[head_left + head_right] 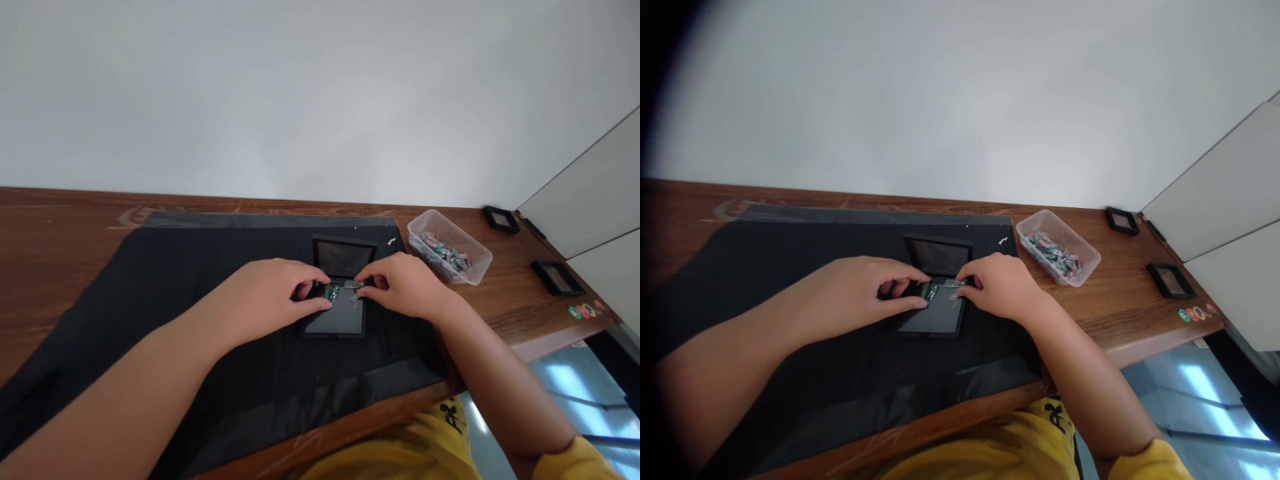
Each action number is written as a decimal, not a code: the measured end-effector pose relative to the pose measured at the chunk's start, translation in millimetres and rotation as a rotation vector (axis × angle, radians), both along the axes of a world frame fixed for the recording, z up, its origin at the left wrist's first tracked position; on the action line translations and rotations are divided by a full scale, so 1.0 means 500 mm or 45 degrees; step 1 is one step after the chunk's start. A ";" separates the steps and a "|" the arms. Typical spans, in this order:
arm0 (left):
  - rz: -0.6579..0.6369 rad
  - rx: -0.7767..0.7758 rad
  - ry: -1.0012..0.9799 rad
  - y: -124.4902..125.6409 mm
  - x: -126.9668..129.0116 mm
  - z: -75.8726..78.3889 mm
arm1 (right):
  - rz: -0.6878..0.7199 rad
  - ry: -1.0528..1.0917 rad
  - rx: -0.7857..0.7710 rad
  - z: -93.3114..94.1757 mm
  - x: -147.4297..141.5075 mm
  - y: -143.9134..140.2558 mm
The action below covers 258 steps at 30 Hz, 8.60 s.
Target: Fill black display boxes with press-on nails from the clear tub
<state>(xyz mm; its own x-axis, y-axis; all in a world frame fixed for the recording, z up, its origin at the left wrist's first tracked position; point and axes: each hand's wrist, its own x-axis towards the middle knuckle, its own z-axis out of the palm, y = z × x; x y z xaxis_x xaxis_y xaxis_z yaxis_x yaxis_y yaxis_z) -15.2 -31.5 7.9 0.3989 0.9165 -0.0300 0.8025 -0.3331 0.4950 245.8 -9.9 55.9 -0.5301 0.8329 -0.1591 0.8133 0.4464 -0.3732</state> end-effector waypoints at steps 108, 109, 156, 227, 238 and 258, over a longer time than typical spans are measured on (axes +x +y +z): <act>0.111 0.387 -0.286 -0.023 0.032 0.023 | 0.206 0.420 0.051 -0.020 -0.001 -0.012; 0.115 0.367 -0.299 -0.022 0.031 0.024 | 0.205 0.428 0.049 -0.019 -0.001 -0.013; 0.170 0.333 -0.481 -0.019 -0.004 0.069 | 0.231 1.085 -0.540 -0.018 0.025 0.007; 0.132 0.264 -0.317 -0.015 0.001 0.058 | 0.389 0.214 0.156 -0.049 -0.023 -0.016; 0.165 0.343 -0.295 -0.012 -0.010 0.060 | 0.306 0.215 0.195 -0.066 -0.045 -0.031; 0.094 0.194 -0.535 -0.017 0.001 0.055 | 0.304 0.969 0.177 -0.022 0.020 -0.010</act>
